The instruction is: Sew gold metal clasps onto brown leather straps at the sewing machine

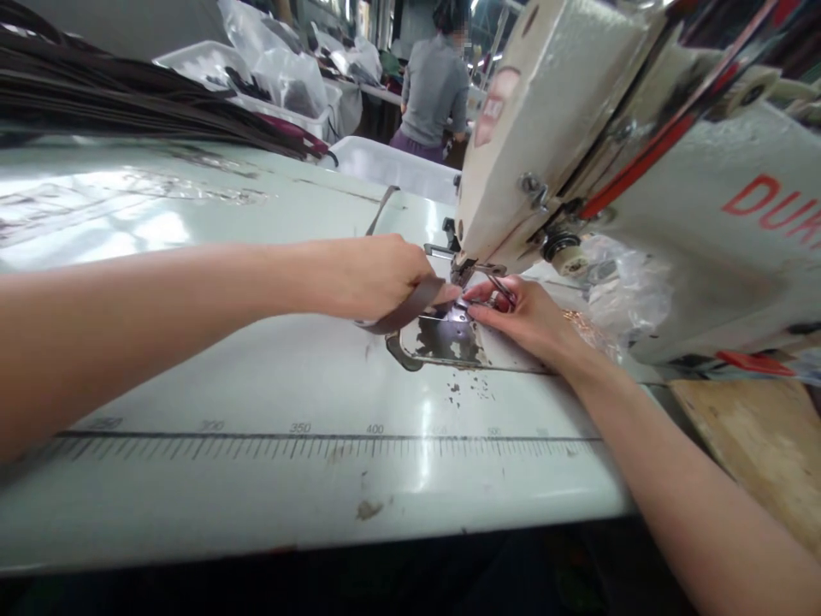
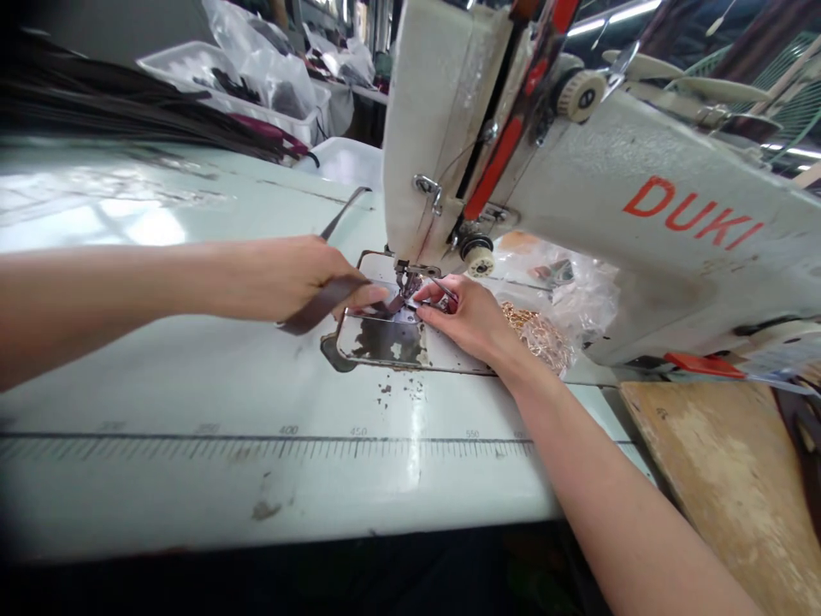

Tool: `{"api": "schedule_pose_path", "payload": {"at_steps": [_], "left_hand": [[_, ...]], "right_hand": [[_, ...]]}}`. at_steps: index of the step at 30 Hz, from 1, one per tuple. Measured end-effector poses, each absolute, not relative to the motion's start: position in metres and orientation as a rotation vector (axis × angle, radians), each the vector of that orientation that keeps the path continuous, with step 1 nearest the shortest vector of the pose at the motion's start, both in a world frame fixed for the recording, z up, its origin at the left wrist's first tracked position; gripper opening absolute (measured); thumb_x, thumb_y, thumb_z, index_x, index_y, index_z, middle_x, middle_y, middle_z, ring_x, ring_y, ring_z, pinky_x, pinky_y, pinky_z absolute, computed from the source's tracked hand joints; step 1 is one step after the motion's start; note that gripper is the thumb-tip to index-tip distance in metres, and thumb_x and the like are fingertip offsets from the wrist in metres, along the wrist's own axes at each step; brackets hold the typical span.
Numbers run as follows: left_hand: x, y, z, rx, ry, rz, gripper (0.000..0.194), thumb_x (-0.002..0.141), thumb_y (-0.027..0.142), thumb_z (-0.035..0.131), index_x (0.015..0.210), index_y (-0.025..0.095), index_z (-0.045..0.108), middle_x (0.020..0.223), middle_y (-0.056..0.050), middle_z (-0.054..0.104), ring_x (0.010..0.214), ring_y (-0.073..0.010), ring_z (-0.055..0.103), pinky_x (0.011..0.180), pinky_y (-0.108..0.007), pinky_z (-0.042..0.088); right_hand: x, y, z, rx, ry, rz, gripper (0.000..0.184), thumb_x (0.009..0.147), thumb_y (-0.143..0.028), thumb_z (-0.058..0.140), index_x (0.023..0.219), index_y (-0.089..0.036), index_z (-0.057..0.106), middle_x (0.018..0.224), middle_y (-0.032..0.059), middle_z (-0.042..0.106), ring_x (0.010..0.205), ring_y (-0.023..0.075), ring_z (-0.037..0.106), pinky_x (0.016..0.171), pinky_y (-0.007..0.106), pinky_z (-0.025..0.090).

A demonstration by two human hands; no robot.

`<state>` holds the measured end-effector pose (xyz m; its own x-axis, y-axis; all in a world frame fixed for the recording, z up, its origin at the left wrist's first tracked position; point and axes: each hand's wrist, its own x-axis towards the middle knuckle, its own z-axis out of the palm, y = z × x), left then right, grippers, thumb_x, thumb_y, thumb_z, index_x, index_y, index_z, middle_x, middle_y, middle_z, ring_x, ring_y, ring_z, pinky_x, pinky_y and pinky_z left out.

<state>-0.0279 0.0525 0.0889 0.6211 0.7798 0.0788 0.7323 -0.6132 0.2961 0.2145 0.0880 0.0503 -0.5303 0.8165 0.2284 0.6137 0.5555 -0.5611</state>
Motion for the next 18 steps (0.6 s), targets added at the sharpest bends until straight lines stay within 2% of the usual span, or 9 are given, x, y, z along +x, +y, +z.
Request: {"api": "schedule_pose_path", "payload": {"at_steps": [3, 5, 12, 18], "left_hand": [[-0.038, 0.067, 0.086, 2.301, 1.188, 0.372, 0.042, 0.094, 0.046, 0.039, 0.094, 0.018, 0.071, 0.068, 0.001, 0.060, 0.062, -0.0121, 0.058, 0.063, -0.022, 0.042], [-0.044, 0.075, 0.083, 2.136, 1.143, 0.443, 0.043, 0.093, 0.046, 0.039, 0.097, 0.018, 0.071, 0.075, 0.001, 0.063, 0.070, -0.0139, 0.062, 0.067, -0.022, 0.044], [-0.051, 0.083, 0.076, 1.748, 0.976, 0.702, 0.031, 0.078, 0.039, 0.061, 0.080, 0.010, 0.072, 0.079, -0.007, 0.068, 0.079, -0.0262, 0.066, 0.073, -0.034, 0.050], [-0.053, 0.094, 0.057, 1.504, 0.783, 0.813, 0.031, 0.071, 0.038, 0.071, 0.077, 0.008, 0.067, 0.073, -0.010, 0.067, 0.070, -0.0250, 0.065, 0.071, -0.037, 0.052]], "right_hand": [[0.212, 0.085, 0.054, -1.168, -2.315, 0.600, 0.019, 0.078, -0.032, 0.066, 0.091, -0.018, 0.068, 0.079, 0.0005, 0.063, 0.064, 0.0140, 0.048, 0.059, 0.027, 0.034], [0.210, 0.082, 0.057, -1.206, -2.333, 0.573, 0.019, 0.078, -0.032, 0.066, 0.091, -0.018, 0.068, 0.074, -0.0006, 0.060, 0.062, 0.0133, 0.045, 0.056, 0.026, 0.031], [0.206, 0.078, 0.064, -1.295, -2.371, 0.547, 0.020, 0.079, -0.034, 0.064, 0.091, -0.018, 0.065, 0.068, -0.0037, 0.051, 0.059, 0.0116, 0.039, 0.054, 0.025, 0.027], [0.207, 0.079, 0.061, -1.345, -2.350, 0.598, 0.027, 0.081, -0.042, 0.063, 0.095, -0.018, 0.065, 0.074, -0.0016, 0.055, 0.063, 0.0143, 0.047, 0.056, 0.025, 0.033]]}}
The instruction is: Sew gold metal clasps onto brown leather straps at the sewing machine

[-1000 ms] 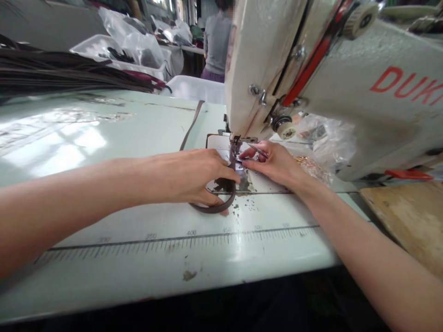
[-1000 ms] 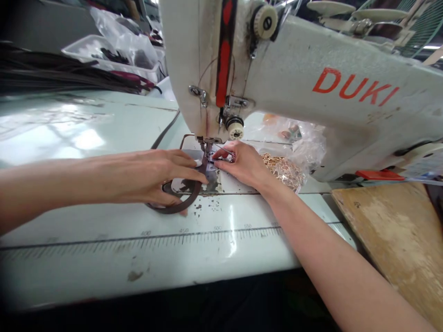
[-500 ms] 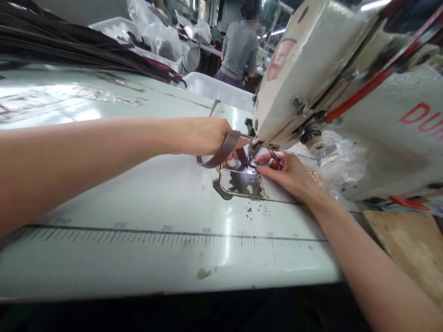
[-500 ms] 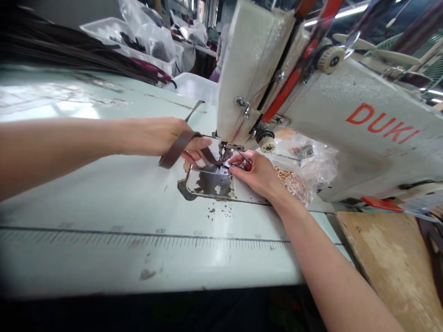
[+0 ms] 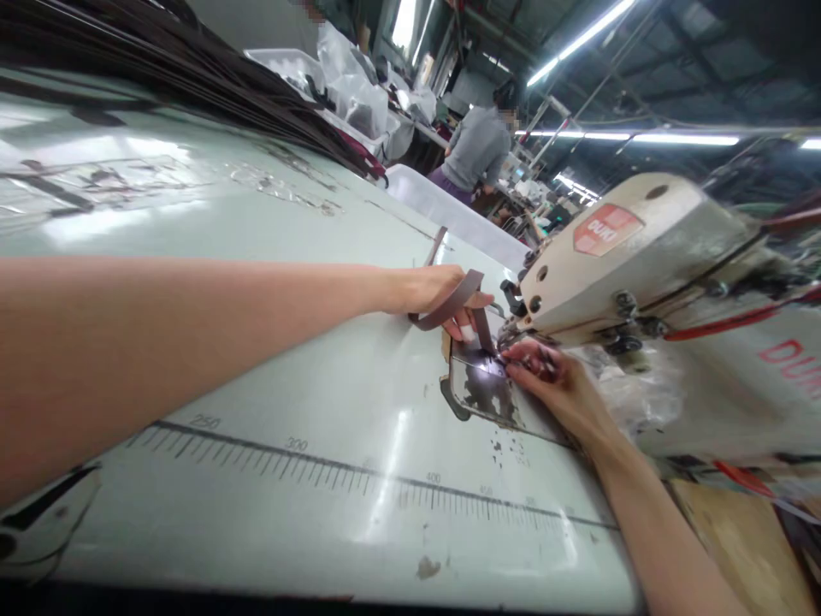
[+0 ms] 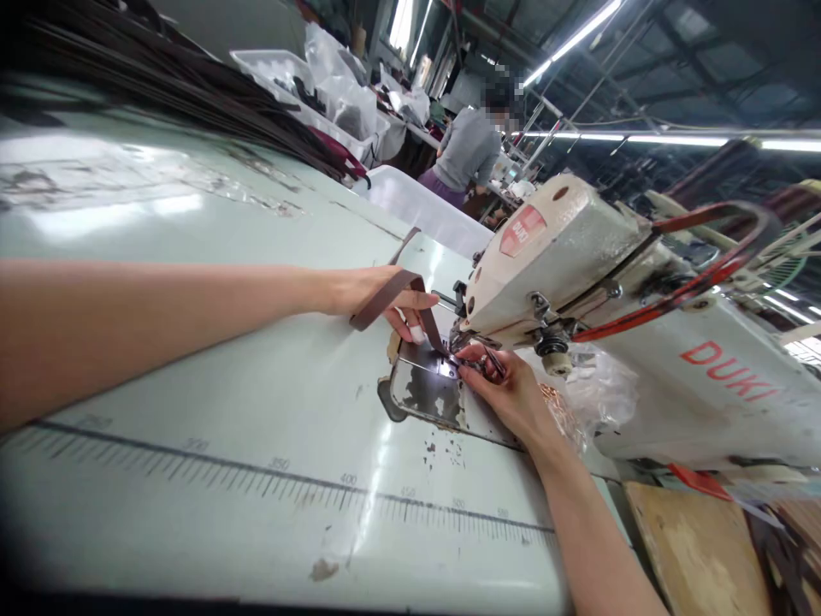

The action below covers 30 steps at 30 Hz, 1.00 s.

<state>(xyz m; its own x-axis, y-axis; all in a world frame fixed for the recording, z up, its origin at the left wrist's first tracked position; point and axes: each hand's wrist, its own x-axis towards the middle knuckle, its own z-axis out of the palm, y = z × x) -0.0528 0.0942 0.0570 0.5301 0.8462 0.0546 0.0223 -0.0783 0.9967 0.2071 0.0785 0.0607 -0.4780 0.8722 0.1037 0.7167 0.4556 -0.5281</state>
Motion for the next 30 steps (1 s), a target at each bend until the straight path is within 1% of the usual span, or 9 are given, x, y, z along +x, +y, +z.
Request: {"api": "schedule_pose_path", "payload": {"at_steps": [4, 7, 10, 12, 14, 16, 19, 22, 30], "left_hand": [[-0.052, 0.100, 0.049, 1.424, 0.715, 0.853, 0.036, 0.069, 0.044, 0.073, 0.073, 0.008, 0.065, 0.068, -0.009, 0.065, 0.067, -0.0243, 0.065, 0.068, -0.036, 0.052], [-0.052, 0.100, 0.049, 1.432, 0.747, 0.828, 0.041, 0.069, 0.049, 0.072, 0.072, 0.009, 0.066, 0.069, -0.009, 0.065, 0.065, -0.0231, 0.064, 0.068, -0.035, 0.052], [-0.052, 0.101, 0.048, 1.446, 0.753, 0.811, 0.044, 0.071, 0.053, 0.069, 0.075, 0.009, 0.067, 0.072, -0.009, 0.066, 0.064, -0.0231, 0.065, 0.068, -0.035, 0.053], [-0.052, 0.103, 0.048, 1.444, 0.745, 0.809, 0.046, 0.071, 0.055, 0.069, 0.076, 0.009, 0.068, 0.074, -0.010, 0.067, 0.066, -0.0239, 0.065, 0.069, -0.035, 0.054], [-0.051, 0.103, 0.048, 1.435, 0.740, 0.806, 0.049, 0.071, 0.058, 0.069, 0.076, 0.009, 0.068, 0.076, -0.011, 0.068, 0.068, -0.0246, 0.066, 0.070, -0.035, 0.054], [-0.051, 0.102, 0.049, 1.433, 0.742, 0.801, 0.052, 0.072, 0.060, 0.068, 0.076, 0.008, 0.067, 0.079, -0.013, 0.068, 0.070, -0.0248, 0.066, 0.071, -0.035, 0.054], [-0.052, 0.100, 0.049, 1.428, 0.754, 0.802, 0.052, 0.072, 0.059, 0.069, 0.078, 0.007, 0.067, 0.080, -0.013, 0.068, 0.068, -0.0246, 0.067, 0.071, -0.036, 0.055], [-0.052, 0.099, 0.048, 1.426, 0.756, 0.805, 0.051, 0.071, 0.059, 0.070, 0.077, 0.009, 0.067, 0.078, -0.012, 0.068, 0.068, -0.0249, 0.067, 0.070, -0.035, 0.055], [-0.051, 0.096, 0.050, 1.433, 0.738, 0.817, 0.048, 0.068, 0.056, 0.073, 0.075, 0.009, 0.064, 0.075, -0.011, 0.068, 0.072, -0.0251, 0.067, 0.073, -0.036, 0.055]], "right_hand": [[0.213, 0.073, 0.062, -1.345, -2.402, 0.388, 0.031, 0.089, -0.047, 0.053, 0.104, -0.023, 0.065, 0.095, 0.0036, 0.061, 0.086, 0.0209, 0.058, 0.073, 0.031, 0.043], [0.217, 0.058, 0.070, -1.469, -2.452, 0.006, 0.039, 0.097, -0.046, 0.035, 0.119, -0.025, 0.060, 0.106, 0.0071, 0.059, 0.100, 0.0253, 0.057, 0.084, 0.037, 0.044], [0.214, 0.034, 0.073, -1.647, -2.425, -0.341, 0.045, 0.098, -0.045, 0.026, 0.130, -0.024, 0.050, 0.110, 0.0104, 0.057, 0.099, 0.0289, 0.058, 0.077, 0.041, 0.047], [0.207, 0.018, 0.070, -1.685, -2.439, -0.394, 0.044, 0.098, -0.043, 0.024, 0.132, -0.024, 0.047, 0.111, 0.0113, 0.056, 0.093, 0.0288, 0.059, 0.068, 0.039, 0.047], [0.196, 0.009, 0.064, -1.697, -2.433, -0.340, 0.038, 0.099, -0.037, 0.025, 0.123, -0.022, 0.050, 0.106, 0.0103, 0.057, 0.086, 0.0260, 0.060, 0.063, 0.035, 0.046], [0.184, 0.006, 0.058, -1.734, -2.379, -0.294, 0.027, 0.099, -0.032, 0.030, 0.106, -0.020, 0.053, 0.098, 0.0082, 0.059, 0.079, 0.0234, 0.061, 0.061, 0.033, 0.044], [0.167, 0.009, 0.054, -1.814, -2.320, -0.361, 0.013, 0.096, -0.027, 0.041, 0.091, -0.021, 0.050, 0.091, 0.0055, 0.060, 0.077, 0.0227, 0.060, 0.058, 0.031, 0.041], [0.157, 0.014, 0.054, -1.886, -2.292, -0.414, 0.007, 0.095, -0.022, 0.045, 0.091, -0.021, 0.050, 0.094, 0.0052, 0.060, 0.079, 0.0220, 0.061, 0.058, 0.030, 0.039], [0.153, 0.015, 0.055, -1.921, -2.259, -0.458, 0.010, 0.096, -0.021, 0.044, 0.092, -0.018, 0.052, 0.094, 0.0067, 0.060, 0.080, 0.0223, 0.061, 0.059, 0.031, 0.041]]}}
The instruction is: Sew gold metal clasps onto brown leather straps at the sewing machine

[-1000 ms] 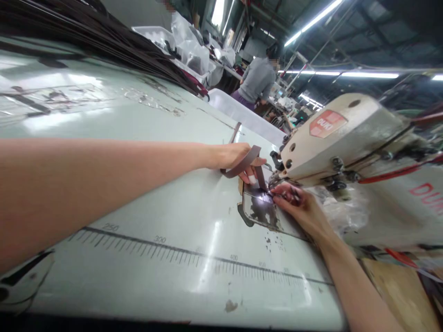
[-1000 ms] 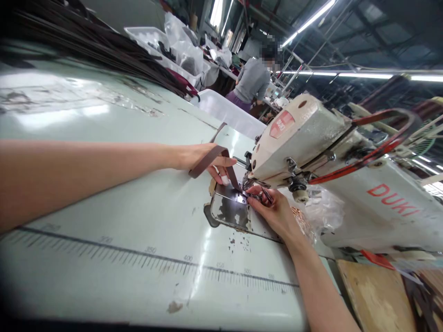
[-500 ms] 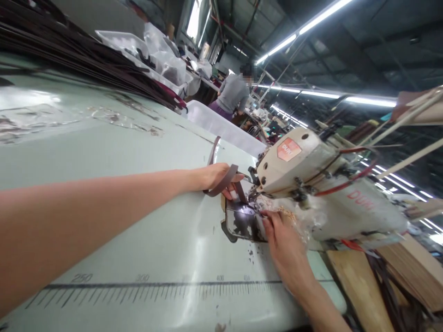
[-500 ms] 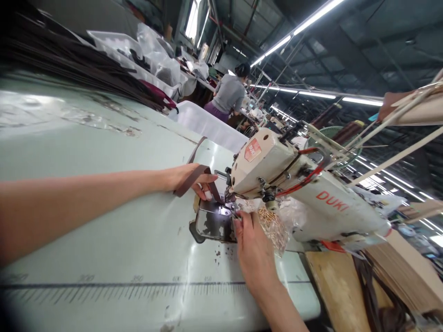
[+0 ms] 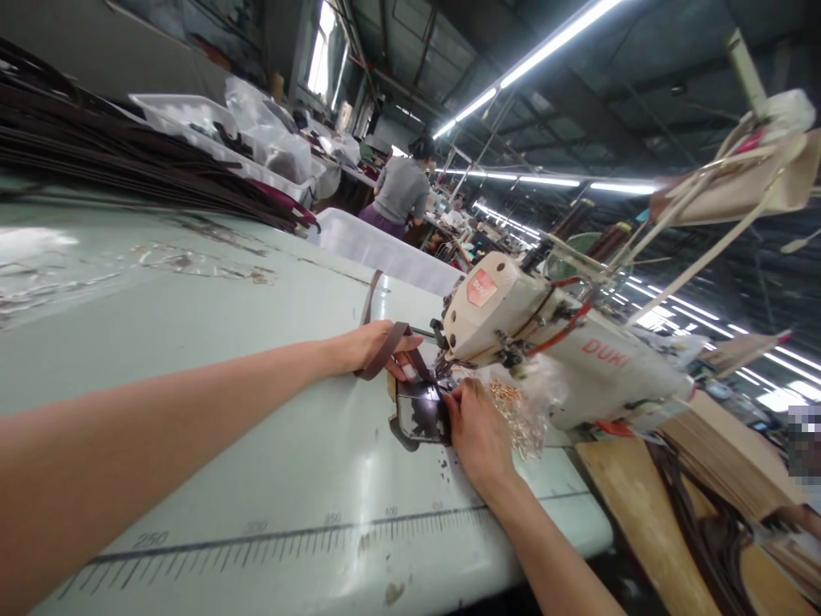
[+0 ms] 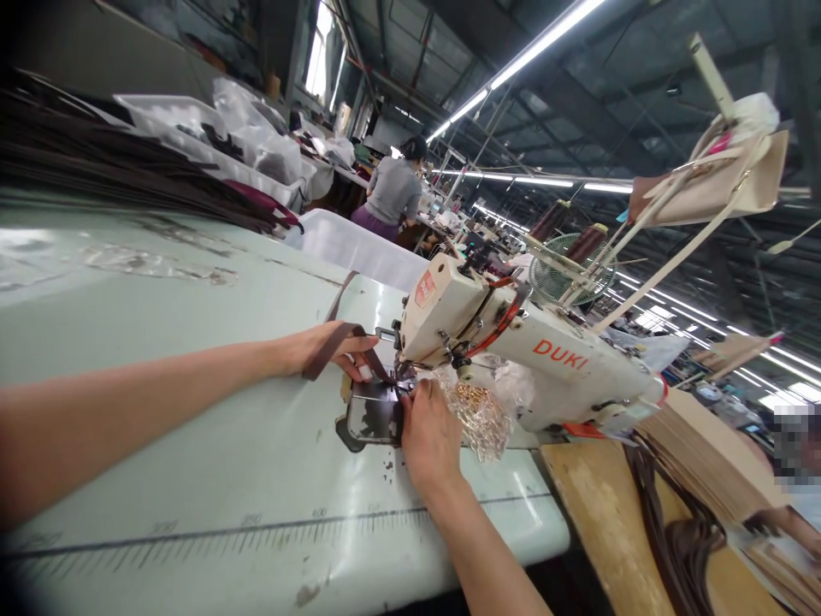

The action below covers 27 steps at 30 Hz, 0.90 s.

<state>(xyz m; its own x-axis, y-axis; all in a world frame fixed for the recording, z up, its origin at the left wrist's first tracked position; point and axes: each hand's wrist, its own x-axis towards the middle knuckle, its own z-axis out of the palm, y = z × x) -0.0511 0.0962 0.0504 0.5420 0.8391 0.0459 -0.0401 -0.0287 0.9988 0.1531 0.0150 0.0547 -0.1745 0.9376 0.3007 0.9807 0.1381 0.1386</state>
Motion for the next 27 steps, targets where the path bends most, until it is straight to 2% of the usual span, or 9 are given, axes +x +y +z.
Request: {"api": "schedule_pose_path", "payload": {"at_steps": [7, 11, 17, 27], "left_hand": [[-0.052, 0.090, 0.055, 1.430, 0.743, 0.819, 0.050, 0.062, 0.057, 0.076, 0.071, 0.010, 0.063, 0.072, -0.010, 0.067, 0.073, -0.0254, 0.067, 0.074, -0.035, 0.054], [-0.051, 0.089, 0.055, 1.428, 0.755, 0.830, 0.051, 0.064, 0.058, 0.075, 0.072, 0.010, 0.062, 0.073, -0.010, 0.067, 0.072, -0.0260, 0.067, 0.074, -0.036, 0.054], [-0.051, 0.088, 0.056, 1.431, 0.720, 0.827, 0.052, 0.066, 0.060, 0.072, 0.073, 0.010, 0.060, 0.076, -0.011, 0.067, 0.075, -0.0277, 0.067, 0.074, -0.037, 0.053], [-0.051, 0.082, 0.057, 1.428, 0.686, 0.820, 0.053, 0.065, 0.061, 0.072, 0.072, 0.010, 0.060, 0.076, -0.011, 0.066, 0.073, -0.0277, 0.066, 0.074, -0.038, 0.054]], "right_hand": [[0.154, 0.013, 0.053, -1.990, -2.219, -0.525, 0.009, 0.096, -0.021, 0.043, 0.095, -0.019, 0.052, 0.097, 0.0082, 0.061, 0.083, 0.0229, 0.062, 0.055, 0.029, 0.040], [0.155, 0.011, 0.054, -1.978, -2.202, -0.506, 0.009, 0.096, -0.022, 0.043, 0.094, -0.020, 0.052, 0.097, 0.0068, 0.061, 0.081, 0.0216, 0.062, 0.052, 0.028, 0.039], [0.152, 0.015, 0.054, -1.905, -2.269, -0.495, 0.009, 0.096, -0.021, 0.044, 0.093, -0.020, 0.052, 0.096, 0.0059, 0.061, 0.078, 0.0211, 0.062, 0.057, 0.030, 0.040], [0.157, 0.012, 0.051, -1.962, -2.210, -0.515, 0.011, 0.098, -0.024, 0.041, 0.093, -0.020, 0.050, 0.099, 0.0059, 0.059, 0.076, 0.0193, 0.061, 0.051, 0.027, 0.034]]}}
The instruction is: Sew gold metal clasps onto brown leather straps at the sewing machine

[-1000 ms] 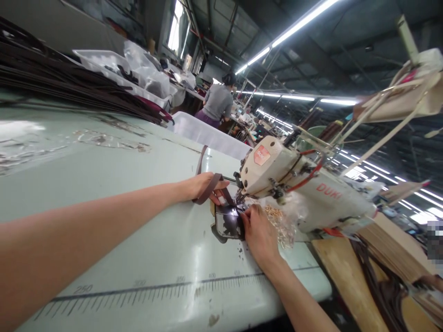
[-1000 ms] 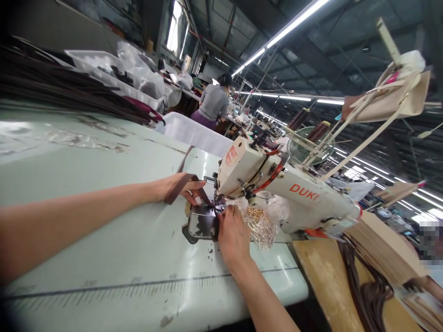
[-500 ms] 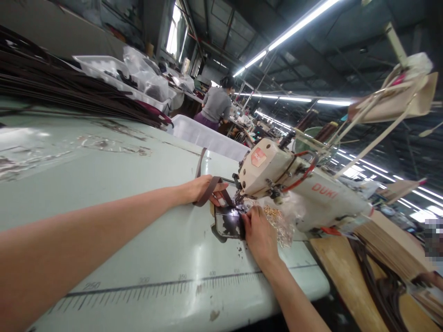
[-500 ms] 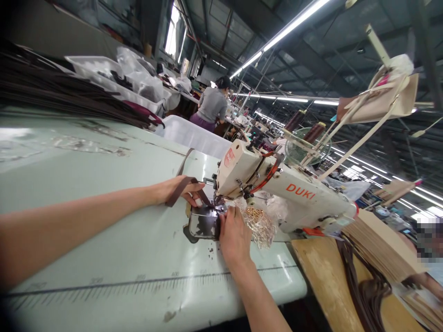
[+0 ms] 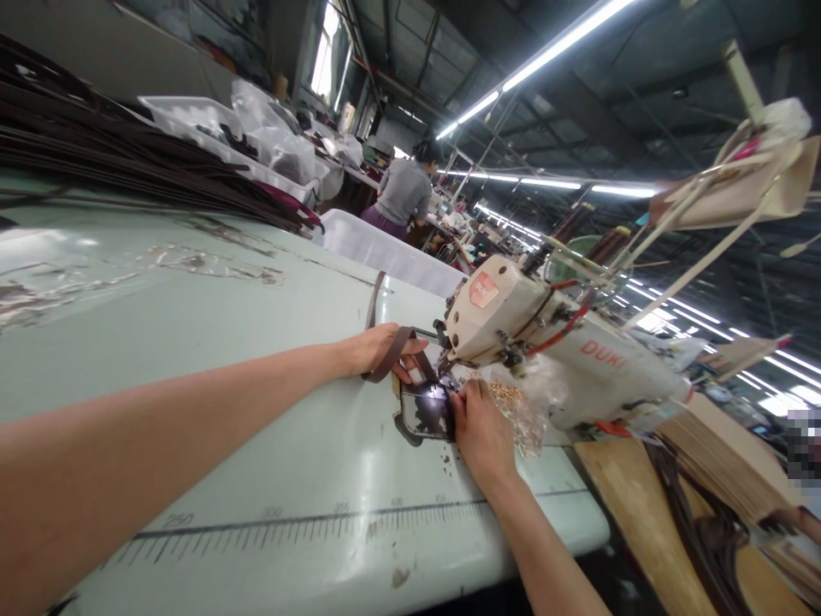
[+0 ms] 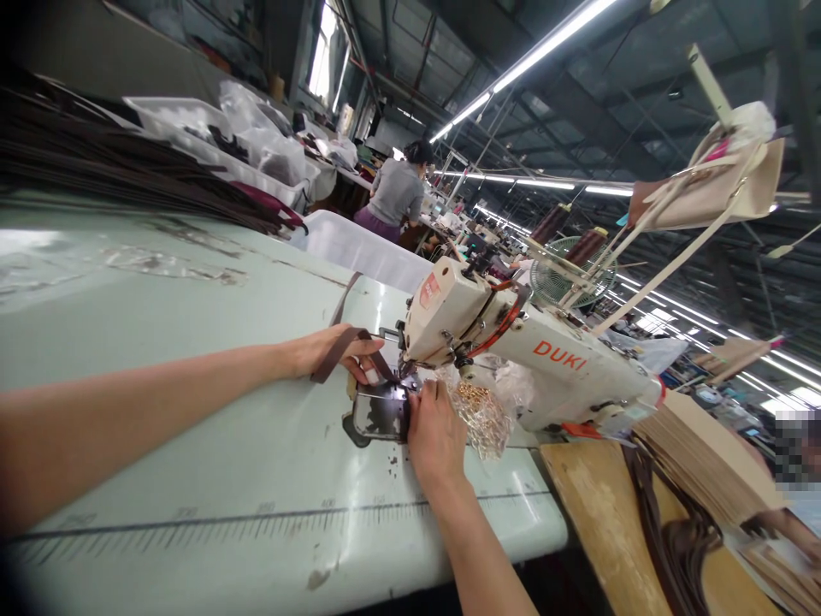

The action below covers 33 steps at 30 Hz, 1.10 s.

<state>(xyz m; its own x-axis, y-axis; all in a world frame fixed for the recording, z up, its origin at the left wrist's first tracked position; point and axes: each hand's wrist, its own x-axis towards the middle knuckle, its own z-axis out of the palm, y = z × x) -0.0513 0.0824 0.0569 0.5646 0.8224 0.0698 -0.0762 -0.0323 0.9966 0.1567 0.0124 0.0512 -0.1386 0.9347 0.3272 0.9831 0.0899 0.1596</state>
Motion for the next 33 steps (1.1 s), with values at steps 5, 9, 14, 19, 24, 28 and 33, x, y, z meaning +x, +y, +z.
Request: {"api": "schedule_pose_path", "payload": {"at_steps": [5, 9, 14, 19, 24, 28, 33], "left_hand": [[-0.050, 0.084, 0.058, 1.415, 0.700, 0.823, 0.057, 0.060, 0.062, 0.075, 0.072, 0.008, 0.062, 0.075, -0.011, 0.066, 0.068, -0.0249, 0.065, 0.072, -0.037, 0.054], [-0.049, 0.086, 0.057, 1.402, 0.710, 0.823, 0.059, 0.060, 0.062, 0.076, 0.075, 0.006, 0.064, 0.075, -0.011, 0.066, 0.067, -0.0240, 0.065, 0.072, -0.037, 0.055], [-0.049, 0.084, 0.058, 1.405, 0.702, 0.820, 0.059, 0.061, 0.063, 0.075, 0.075, 0.007, 0.063, 0.073, -0.010, 0.065, 0.067, -0.0239, 0.065, 0.072, -0.037, 0.055], [-0.049, 0.088, 0.054, 1.413, 0.727, 0.831, 0.058, 0.065, 0.063, 0.072, 0.077, 0.007, 0.064, 0.077, -0.010, 0.065, 0.064, -0.0223, 0.065, 0.069, -0.035, 0.054], [-0.050, 0.090, 0.051, 1.418, 0.717, 0.827, 0.056, 0.069, 0.061, 0.070, 0.079, 0.006, 0.065, 0.076, -0.010, 0.066, 0.066, -0.0239, 0.066, 0.071, -0.038, 0.055], [-0.051, 0.089, 0.051, 1.433, 0.695, 0.826, 0.054, 0.072, 0.059, 0.069, 0.081, 0.007, 0.065, 0.079, -0.012, 0.067, 0.072, -0.0253, 0.066, 0.075, -0.038, 0.055], [-0.050, 0.092, 0.046, 1.459, 0.691, 0.832, 0.055, 0.075, 0.059, 0.068, 0.086, 0.005, 0.066, 0.081, -0.013, 0.068, 0.073, -0.0254, 0.066, 0.074, -0.038, 0.055]], "right_hand": [[0.154, 0.016, 0.050, -1.886, -2.239, -0.449, 0.010, 0.097, -0.024, 0.046, 0.088, -0.019, 0.050, 0.095, 0.0045, 0.058, 0.077, 0.0194, 0.060, 0.053, 0.028, 0.035], [0.154, 0.016, 0.048, -1.915, -2.211, -0.487, 0.010, 0.097, -0.024, 0.045, 0.091, -0.019, 0.051, 0.096, 0.0058, 0.057, 0.074, 0.0205, 0.060, 0.052, 0.029, 0.033], [0.178, 0.023, 0.050, -1.709, -2.238, -0.195, 0.024, 0.093, -0.042, 0.050, 0.100, -0.019, 0.052, 0.094, 0.0043, 0.059, 0.079, 0.0210, 0.060, 0.065, 0.031, 0.043], [0.198, 0.047, 0.056, -1.465, -2.421, 0.025, 0.025, 0.093, -0.036, 0.048, 0.113, -0.023, 0.057, 0.110, 0.0052, 0.058, 0.097, 0.0215, 0.058, 0.083, 0.033, 0.044], [0.199, 0.053, 0.058, -1.349, -2.478, 0.145, 0.022, 0.095, -0.033, 0.044, 0.108, -0.025, 0.061, 0.107, 0.0036, 0.062, 0.099, 0.0203, 0.057, 0.085, 0.033, 0.044], [0.200, 0.051, 0.052, -1.334, -2.444, 0.174, 0.023, 0.095, -0.034, 0.044, 0.106, -0.028, 0.064, 0.105, 0.0020, 0.063, 0.098, 0.0203, 0.057, 0.086, 0.033, 0.043], [0.204, 0.047, 0.047, -1.423, -2.134, 0.338, 0.026, 0.091, -0.038, 0.052, 0.108, -0.022, 0.062, 0.086, 0.0022, 0.062, 0.077, 0.0190, 0.059, 0.069, 0.028, 0.045]]}}
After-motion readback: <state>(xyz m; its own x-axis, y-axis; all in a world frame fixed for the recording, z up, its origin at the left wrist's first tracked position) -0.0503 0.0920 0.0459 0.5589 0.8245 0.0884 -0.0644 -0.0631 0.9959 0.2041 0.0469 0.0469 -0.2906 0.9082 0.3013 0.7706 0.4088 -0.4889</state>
